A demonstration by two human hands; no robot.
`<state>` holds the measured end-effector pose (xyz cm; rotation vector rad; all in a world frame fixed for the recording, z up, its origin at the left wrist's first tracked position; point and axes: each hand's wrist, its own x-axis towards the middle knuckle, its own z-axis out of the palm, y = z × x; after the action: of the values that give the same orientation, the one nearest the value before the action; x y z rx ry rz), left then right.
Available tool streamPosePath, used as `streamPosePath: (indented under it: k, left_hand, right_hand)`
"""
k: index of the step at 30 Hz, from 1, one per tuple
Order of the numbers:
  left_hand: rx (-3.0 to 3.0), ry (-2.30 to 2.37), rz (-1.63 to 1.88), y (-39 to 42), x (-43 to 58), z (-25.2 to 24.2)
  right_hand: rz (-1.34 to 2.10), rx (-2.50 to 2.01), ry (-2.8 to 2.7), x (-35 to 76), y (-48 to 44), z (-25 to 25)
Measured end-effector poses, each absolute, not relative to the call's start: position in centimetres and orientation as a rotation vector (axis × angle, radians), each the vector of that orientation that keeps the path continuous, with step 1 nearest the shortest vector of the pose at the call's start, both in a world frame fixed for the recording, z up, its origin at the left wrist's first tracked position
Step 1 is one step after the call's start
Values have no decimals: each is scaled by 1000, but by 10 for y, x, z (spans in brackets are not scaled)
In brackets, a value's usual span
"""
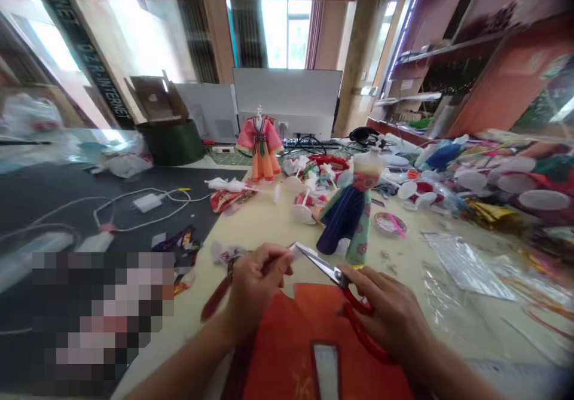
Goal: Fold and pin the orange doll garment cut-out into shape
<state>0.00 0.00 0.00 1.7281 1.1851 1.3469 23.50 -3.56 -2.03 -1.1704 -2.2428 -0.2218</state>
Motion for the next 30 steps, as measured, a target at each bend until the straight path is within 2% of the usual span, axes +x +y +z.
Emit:
streamPosePath:
  k: [12, 19, 25, 30]
  left_hand:
    - [2023, 1385, 1428, 15, -12, -2]
    - [2287, 1509, 1212, 42, -28, 0]
    - [2592, 1378, 846, 72, -36, -12]
    - [2698, 1291, 717, 84, -36, -30]
  right_hand:
    - [-404, -1277, -2135, 246, -25, -22]
    - [-396, -1256, -2202, 244, -24, -26]
    - [-408, -1212, -2264, 242, -24, -24]
    - [-380, -1215, -2307, 242, -23, -26]
